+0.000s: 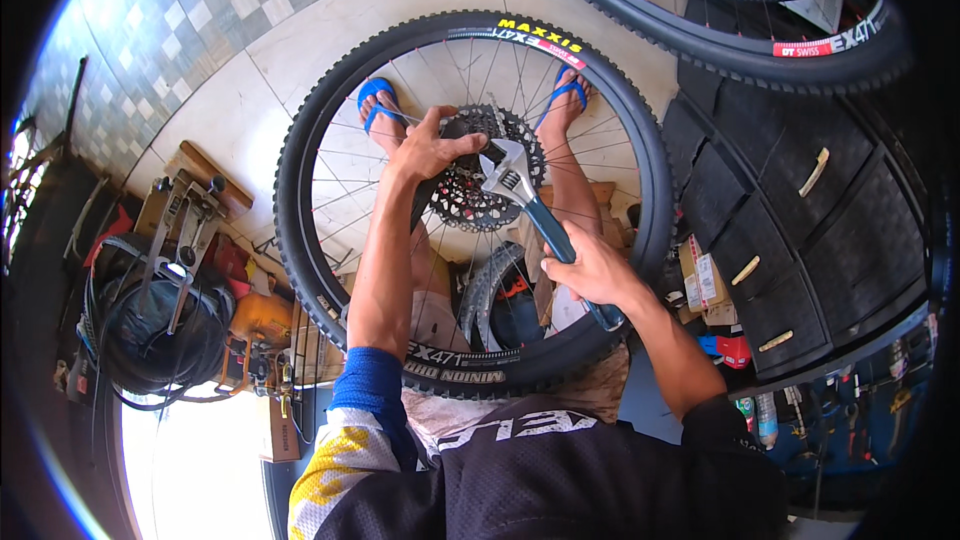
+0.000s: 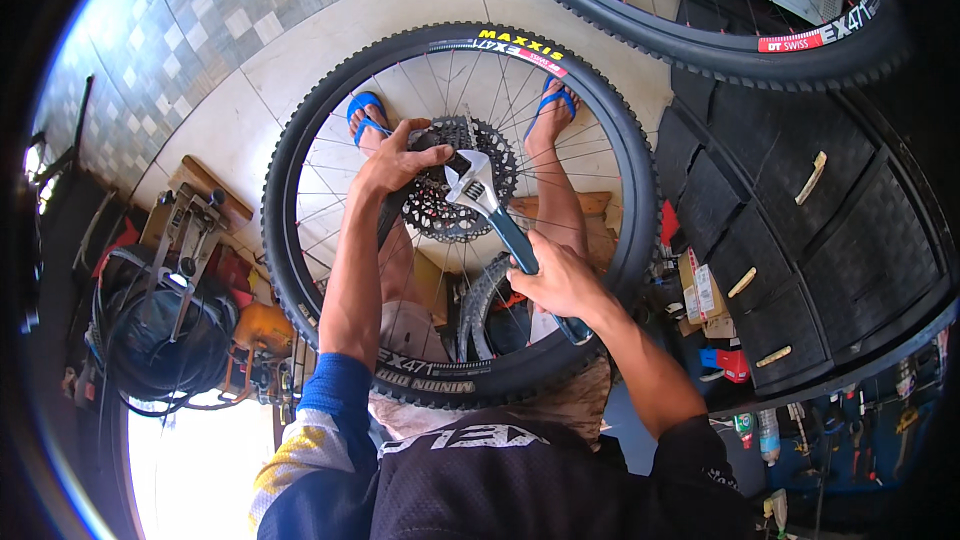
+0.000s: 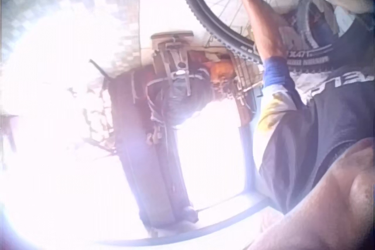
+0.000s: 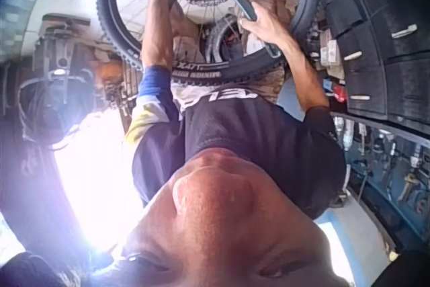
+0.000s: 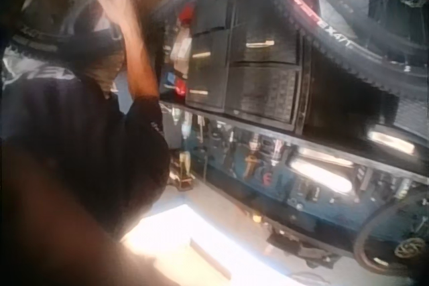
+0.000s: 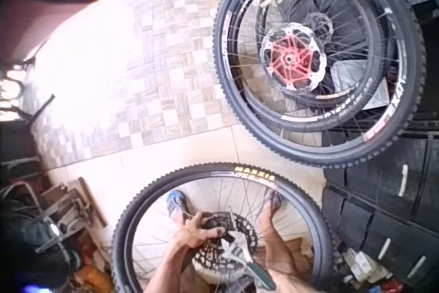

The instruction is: The person sits on the floor and uses a hammer to tap the cassette on a bicycle wheel. They then stand, move the wheel, and use a screwdriver to adjust the hub on another wheel before returning to the floor to hammer the first wheel again.

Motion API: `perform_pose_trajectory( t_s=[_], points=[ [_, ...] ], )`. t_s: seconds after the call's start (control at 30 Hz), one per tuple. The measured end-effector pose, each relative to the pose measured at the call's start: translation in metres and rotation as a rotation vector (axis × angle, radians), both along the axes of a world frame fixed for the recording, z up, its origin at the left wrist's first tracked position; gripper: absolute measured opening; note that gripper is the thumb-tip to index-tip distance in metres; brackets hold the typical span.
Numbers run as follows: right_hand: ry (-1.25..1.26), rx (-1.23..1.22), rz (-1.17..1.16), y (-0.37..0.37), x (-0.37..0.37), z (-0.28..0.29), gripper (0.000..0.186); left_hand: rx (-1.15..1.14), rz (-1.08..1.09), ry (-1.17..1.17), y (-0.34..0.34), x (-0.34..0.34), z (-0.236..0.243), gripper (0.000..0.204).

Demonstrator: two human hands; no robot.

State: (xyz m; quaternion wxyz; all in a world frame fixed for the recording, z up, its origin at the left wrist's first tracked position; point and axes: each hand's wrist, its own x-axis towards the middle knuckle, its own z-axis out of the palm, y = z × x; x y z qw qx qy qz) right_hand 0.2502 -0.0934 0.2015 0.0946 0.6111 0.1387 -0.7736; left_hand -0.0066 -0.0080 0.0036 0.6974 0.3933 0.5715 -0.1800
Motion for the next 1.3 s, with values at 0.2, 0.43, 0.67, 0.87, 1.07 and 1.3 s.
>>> perform_pose_trajectory(
  t_s=[0.2,0.43,0.67,0.87,1.07,1.3],
  points=[
    [0.037,0.009,-0.020,0.013,0.001,-0.013,0.026,-0.020,0.060,-0.024,0.000,-0.001,-0.007,0.106],
    [0.080,-0.014,0.026,0.029,0.010,-0.022,0.024,-0.023,0.058,-0.009,0.002,0.001,-0.007,0.108],
    [0.191,0.033,0.443,0.043,0.065,-0.096,0.026,0.011,0.001,0.017,0.004,0.001,-0.003,0.105],
    [-0.039,1.090,1.456,0.165,0.006,-0.295,0.016,0.027,-0.085,0.077,0.007,0.010,-0.002,0.120],
    [0.127,1.847,1.177,0.224,-0.085,-0.306,0.012,0.038,0.162,-0.037,-0.011,-0.006,-0.012,0.133],
    [-0.327,1.134,1.360,0.228,0.049,-0.268,0.025,0.025,-0.023,0.066,-0.004,0.000,-0.007,0.114]
  ],
)
